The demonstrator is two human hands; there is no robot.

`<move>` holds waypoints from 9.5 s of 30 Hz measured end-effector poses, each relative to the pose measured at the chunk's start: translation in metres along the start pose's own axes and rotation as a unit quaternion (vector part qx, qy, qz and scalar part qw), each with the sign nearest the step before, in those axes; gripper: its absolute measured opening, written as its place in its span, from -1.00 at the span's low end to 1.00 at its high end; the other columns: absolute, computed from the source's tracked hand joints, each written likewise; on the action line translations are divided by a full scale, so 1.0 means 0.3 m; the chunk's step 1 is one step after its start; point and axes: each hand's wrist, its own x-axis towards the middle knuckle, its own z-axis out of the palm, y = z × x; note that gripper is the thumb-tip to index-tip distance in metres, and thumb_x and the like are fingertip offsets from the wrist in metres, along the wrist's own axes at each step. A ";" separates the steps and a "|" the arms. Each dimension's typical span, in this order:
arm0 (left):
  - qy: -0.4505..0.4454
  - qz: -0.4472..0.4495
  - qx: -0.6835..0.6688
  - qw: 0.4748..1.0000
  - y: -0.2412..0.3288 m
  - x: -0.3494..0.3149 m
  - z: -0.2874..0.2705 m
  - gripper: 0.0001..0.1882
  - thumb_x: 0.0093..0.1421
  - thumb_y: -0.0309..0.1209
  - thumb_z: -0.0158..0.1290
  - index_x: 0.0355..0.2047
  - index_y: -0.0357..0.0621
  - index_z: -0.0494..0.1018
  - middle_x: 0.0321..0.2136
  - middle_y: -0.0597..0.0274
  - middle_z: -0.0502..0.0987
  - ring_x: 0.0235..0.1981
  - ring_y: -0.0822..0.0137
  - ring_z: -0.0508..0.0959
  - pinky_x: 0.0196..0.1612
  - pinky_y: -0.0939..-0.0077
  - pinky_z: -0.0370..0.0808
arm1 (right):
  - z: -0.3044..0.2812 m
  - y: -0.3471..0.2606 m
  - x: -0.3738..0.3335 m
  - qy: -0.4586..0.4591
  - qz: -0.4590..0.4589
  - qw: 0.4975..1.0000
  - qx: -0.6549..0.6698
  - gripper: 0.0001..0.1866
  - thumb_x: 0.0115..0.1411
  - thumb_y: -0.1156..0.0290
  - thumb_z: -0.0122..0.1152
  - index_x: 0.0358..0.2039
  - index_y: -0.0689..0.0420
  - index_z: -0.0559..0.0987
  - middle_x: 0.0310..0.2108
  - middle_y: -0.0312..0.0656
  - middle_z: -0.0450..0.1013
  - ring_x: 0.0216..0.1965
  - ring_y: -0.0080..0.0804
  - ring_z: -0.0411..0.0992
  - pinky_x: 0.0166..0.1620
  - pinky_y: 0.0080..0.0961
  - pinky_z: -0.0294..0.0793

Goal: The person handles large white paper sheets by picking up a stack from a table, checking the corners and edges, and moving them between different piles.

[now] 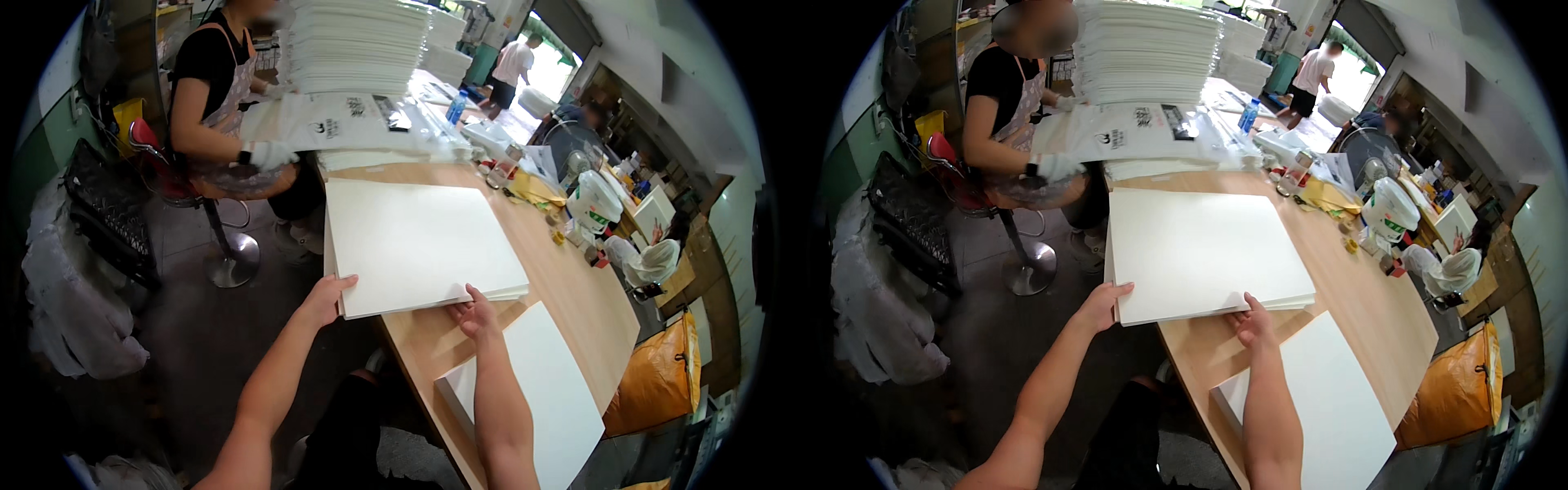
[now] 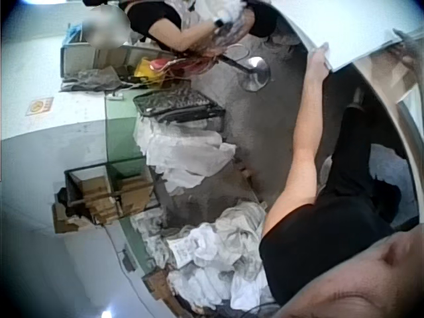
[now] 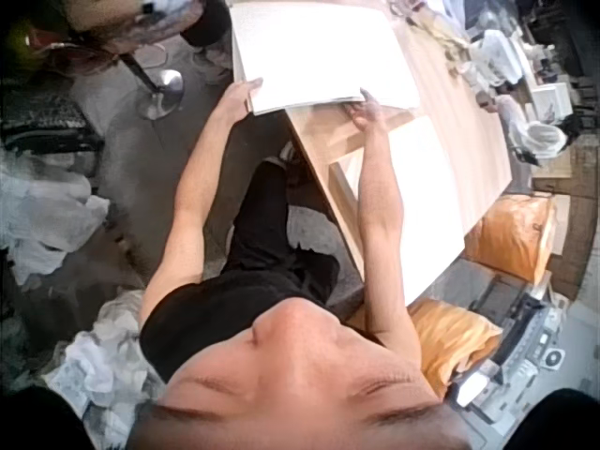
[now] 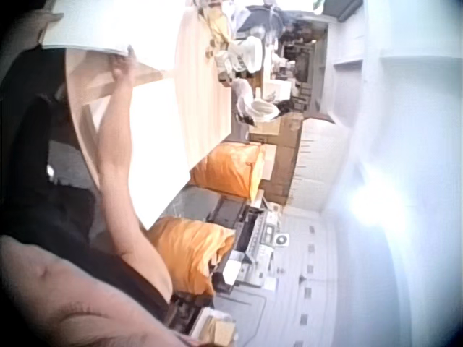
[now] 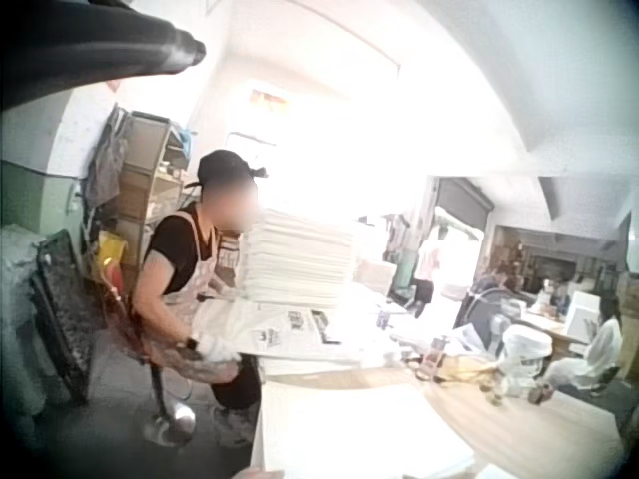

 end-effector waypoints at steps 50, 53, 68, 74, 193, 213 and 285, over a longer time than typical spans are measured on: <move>-0.652 0.235 0.409 0.594 -0.950 -0.632 1.249 -0.46 0.02 -0.18 0.44 0.01 -0.04 0.62 0.11 0.07 0.52 0.11 0.08 0.54 0.14 0.22 0.53 | -0.951 0.215 -1.611 0.345 -0.352 0.866 0.083 -0.72 0.35 0.28 0.21 -0.50 0.10 0.51 -0.63 -0.37 0.40 -0.64 -0.58 0.42 -0.58 -0.64 0.24; -0.656 0.236 0.401 0.594 -0.958 -0.623 1.251 -0.37 -0.08 -0.19 0.51 0.04 0.00 0.61 0.10 0.09 0.50 0.13 0.08 0.53 0.15 0.22 0.53 | -0.960 0.206 -1.610 0.343 -0.351 0.867 0.087 -0.70 0.36 0.28 0.21 -0.52 0.08 0.48 -0.64 -0.36 0.39 -0.64 -0.59 0.43 -0.57 -0.66 0.23; -0.625 0.198 0.396 0.643 -0.953 -0.632 1.244 -0.63 0.23 -0.59 0.15 0.05 -0.06 0.60 0.09 0.01 0.51 0.07 0.11 0.58 0.10 0.30 0.52 | -0.958 0.185 -1.590 0.420 -0.355 0.827 -0.114 -0.58 0.37 0.16 0.22 -0.60 0.06 0.41 -0.71 -0.39 0.34 -0.66 -0.59 0.42 -0.60 -0.65 0.26; -0.634 0.255 0.402 0.610 -0.948 -0.660 1.256 -0.52 -0.06 -0.46 0.47 -0.07 -0.05 0.64 0.06 0.08 0.50 0.06 0.10 0.57 0.06 0.26 0.56 | -0.954 0.163 -1.600 0.300 -0.354 0.881 0.090 -0.63 0.39 0.22 0.19 -0.56 0.05 0.43 -0.69 -0.38 0.36 -0.66 -0.57 0.45 -0.61 -0.66 0.23; -0.643 0.263 0.406 0.594 -0.990 -0.644 1.276 -0.50 -0.03 -0.48 0.45 -0.03 0.19 0.67 0.41 -0.03 0.19 0.25 -0.13 0.48 0.20 -0.05 0.55 | -0.986 0.220 -1.614 0.296 -0.366 0.878 0.089 -0.64 0.42 0.25 0.13 -0.55 0.08 0.46 -0.66 -0.35 0.39 -0.63 -0.58 0.41 -0.53 -0.64 0.30; -0.636 0.255 0.403 0.607 -0.992 -0.648 1.271 -0.44 -0.11 -0.51 0.48 -0.04 0.18 0.67 0.39 -0.04 0.23 0.28 -0.11 0.44 0.22 -0.05 0.54 | -0.977 0.244 -1.593 0.288 -0.419 0.851 0.128 -0.57 0.38 0.19 0.20 -0.62 0.06 0.42 -0.68 -0.34 0.37 -0.60 -0.56 0.43 -0.53 -0.60 0.30; -0.150 0.189 0.215 0.946 -0.108 -0.557 0.415 -0.57 0.41 -0.40 0.06 0.22 -0.33 0.35 -0.12 0.20 0.58 -0.07 0.48 0.54 0.04 0.49 0.47 | -0.374 0.053 -0.930 0.127 -0.427 0.890 0.100 -0.92 0.35 0.43 0.20 -0.19 0.13 0.55 -0.27 -0.30 0.55 -0.27 -0.48 0.52 -0.18 -0.43 0.56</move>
